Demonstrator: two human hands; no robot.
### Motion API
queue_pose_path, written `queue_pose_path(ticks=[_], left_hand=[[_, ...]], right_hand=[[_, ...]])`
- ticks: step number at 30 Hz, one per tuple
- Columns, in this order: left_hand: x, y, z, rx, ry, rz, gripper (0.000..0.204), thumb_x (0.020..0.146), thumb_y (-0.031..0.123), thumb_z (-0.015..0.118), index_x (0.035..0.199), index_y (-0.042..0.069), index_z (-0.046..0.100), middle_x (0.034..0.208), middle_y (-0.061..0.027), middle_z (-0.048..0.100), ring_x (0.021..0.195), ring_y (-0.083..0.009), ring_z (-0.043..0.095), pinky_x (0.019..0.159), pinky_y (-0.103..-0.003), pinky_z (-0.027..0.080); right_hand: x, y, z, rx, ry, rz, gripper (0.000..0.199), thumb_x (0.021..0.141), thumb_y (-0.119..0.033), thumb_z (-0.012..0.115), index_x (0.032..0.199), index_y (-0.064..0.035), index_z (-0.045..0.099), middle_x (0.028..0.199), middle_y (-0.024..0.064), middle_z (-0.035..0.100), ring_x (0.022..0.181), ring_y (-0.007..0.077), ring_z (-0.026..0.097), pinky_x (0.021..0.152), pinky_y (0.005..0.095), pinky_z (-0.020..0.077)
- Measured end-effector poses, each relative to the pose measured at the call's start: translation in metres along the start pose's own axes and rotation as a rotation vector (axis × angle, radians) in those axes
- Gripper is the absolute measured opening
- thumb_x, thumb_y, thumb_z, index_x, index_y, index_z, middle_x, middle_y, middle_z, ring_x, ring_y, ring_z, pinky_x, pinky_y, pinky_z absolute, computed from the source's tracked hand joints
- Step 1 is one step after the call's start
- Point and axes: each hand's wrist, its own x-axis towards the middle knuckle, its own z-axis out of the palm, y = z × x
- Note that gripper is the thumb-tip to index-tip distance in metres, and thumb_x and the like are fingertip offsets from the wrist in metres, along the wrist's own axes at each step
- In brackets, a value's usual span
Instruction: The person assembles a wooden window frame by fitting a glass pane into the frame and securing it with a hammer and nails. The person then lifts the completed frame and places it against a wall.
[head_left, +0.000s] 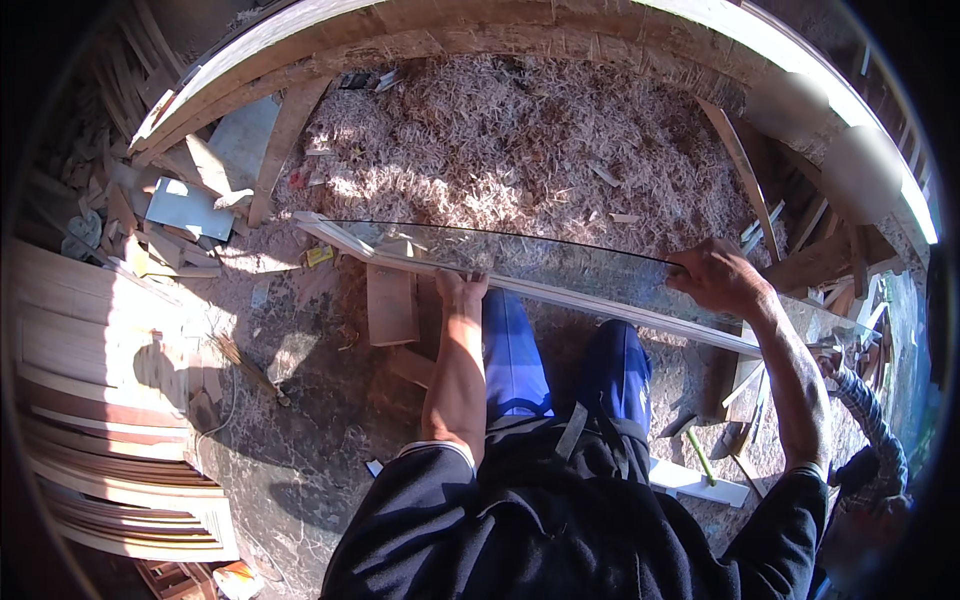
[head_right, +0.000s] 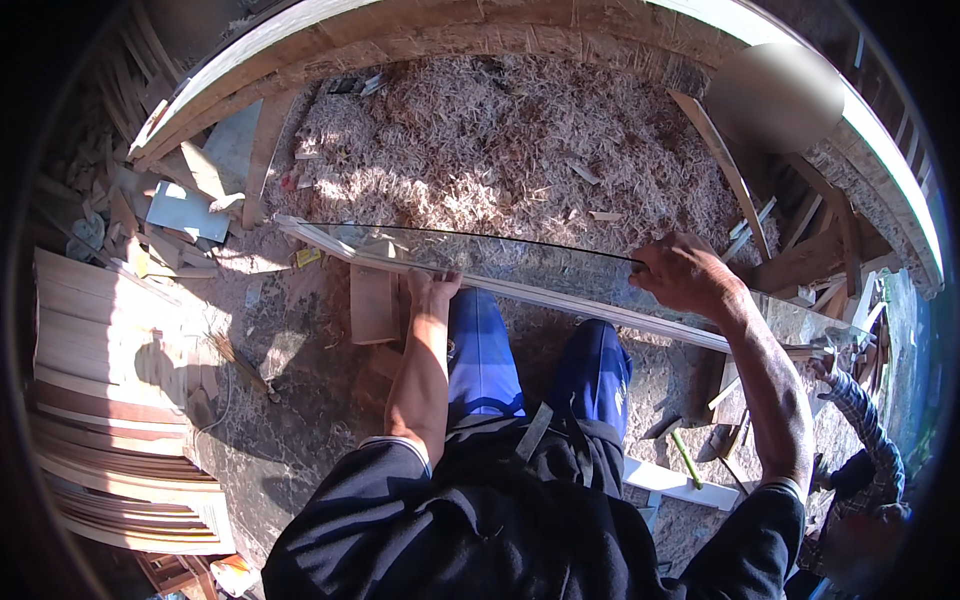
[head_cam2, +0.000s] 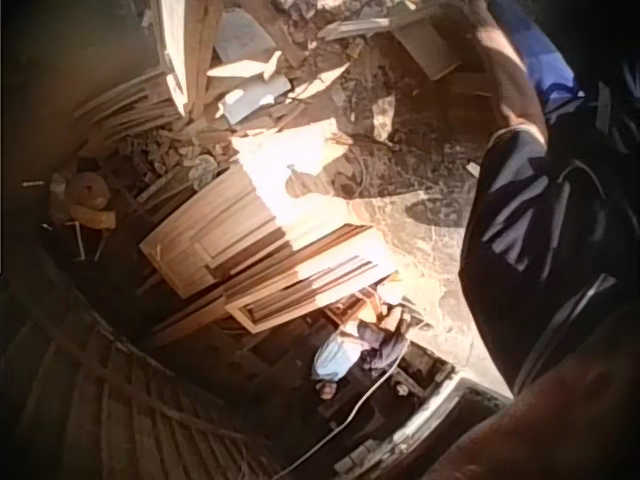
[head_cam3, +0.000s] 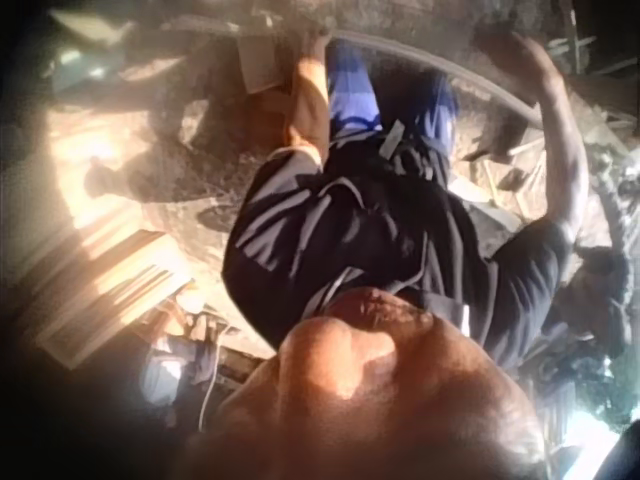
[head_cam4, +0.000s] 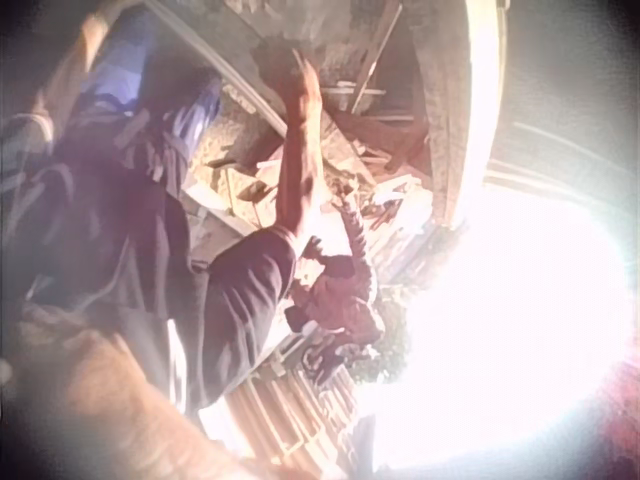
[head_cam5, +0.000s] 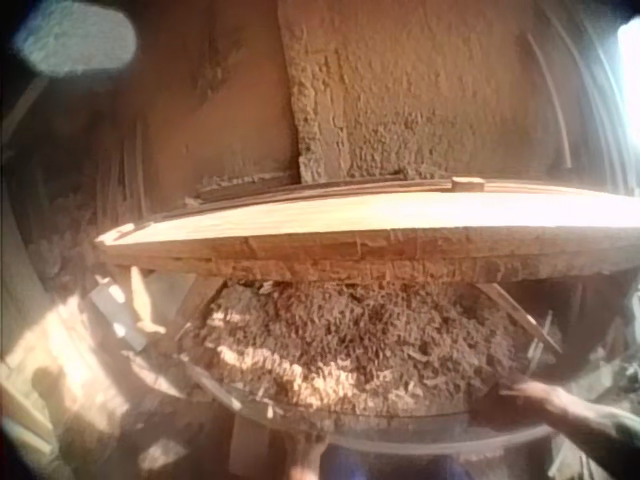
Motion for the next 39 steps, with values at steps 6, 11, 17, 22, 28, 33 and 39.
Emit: queue_pose_path(ticks=[6,11,17,22,28,33,39], left_hand=[[0.01,-0.004,0.011,-0.079,-0.247,-0.048,0.06,0.091,0.058,0.059,0.136,0.019,0.057,0.142,-0.0086,0.048,0.129,-0.0298,0.05,0.083,-0.058,0.061],[0.018,-0.013,0.001,-0.041,-0.079,0.025,0.081,0.088,0.075,0.052,0.146,0.018,0.047,0.152,-0.0088,0.041,0.137,-0.0289,0.043,0.095,-0.057,0.056],[0.03,-0.011,-0.012,-0.02,-0.028,0.005,0.088,0.087,0.077,0.058,0.151,0.02,0.039,0.148,-0.0079,0.037,0.137,-0.0298,0.036,0.112,-0.061,0.039],[0.049,-0.015,-0.03,0.06,-0.086,0.055,0.084,0.085,0.078,0.061,0.146,0.022,0.045,0.127,-0.0056,0.046,0.1,-0.0193,0.046,0.084,-0.042,0.05],[0.072,-0.011,-0.038,0.028,-0.07,0.009,0.059,0.086,0.076,0.063,0.113,0.024,0.055,0.106,0.0008,0.052,0.071,-0.0117,0.035,0.066,-0.031,0.032],[0.065,-0.01,-0.039,0.042,-0.113,0.068,0.059,0.087,0.074,0.063,0.119,0.025,0.057,0.112,0.001,0.054,0.077,-0.0143,0.035,0.073,-0.031,0.035],[0.061,-0.009,-0.044,0.019,-0.14,0.019,0.067,0.089,0.073,0.061,0.138,0.029,0.054,0.126,0.0009,0.049,0.083,-0.0145,0.036,0.077,-0.032,0.037]], right_hand=[[-0.006,-0.002,-0.001,-0.013,-0.013,0.033,0.024,0.09,-0.028,0.072,0.094,-0.0042,0.071,0.078,0.0167,0.071,0.078,0.0332,0.072,0.074,0.045,0.0555],[-0.012,-0.001,0.001,0.025,0.013,0.042,0.022,0.089,-0.026,0.072,0.089,-0.0043,0.071,0.074,0.0159,0.069,0.075,0.0348,0.07,0.071,0.0455,0.0545],[-0.007,0.005,0.012,0.017,0.024,0.003,0.022,0.089,-0.027,0.074,0.088,-0.0049,0.069,0.07,0.017,0.066,0.071,0.0371,0.068,0.067,0.0467,0.0526],[-0.006,0.008,0.01,0.064,-0.015,0.053,0.023,0.088,-0.026,0.074,0.089,-0.0035,0.07,0.074,0.018,0.067,0.074,0.0372,0.069,0.067,0.0467,0.0519],[0.003,0.013,0.032,0.016,-0.035,0.067,0.023,0.089,-0.029,0.072,0.092,-0.0066,0.072,0.076,0.0177,0.069,0.074,0.0373,0.069,0.068,0.0468,0.0527],[0.001,0.017,0.041,0.003,-0.022,0.085,0.026,0.09,-0.034,0.071,0.096,-0.009,0.074,0.077,0.0172,0.07,0.075,0.0371,0.07,0.07,0.0471,0.0543],[-0.004,0.009,0.038,-0.022,-0.012,0.034,0.024,0.09,-0.031,0.071,0.092,-0.0076,0.072,0.078,0.0173,0.07,0.076,0.0375,0.07,0.07,0.0477,0.0538]])
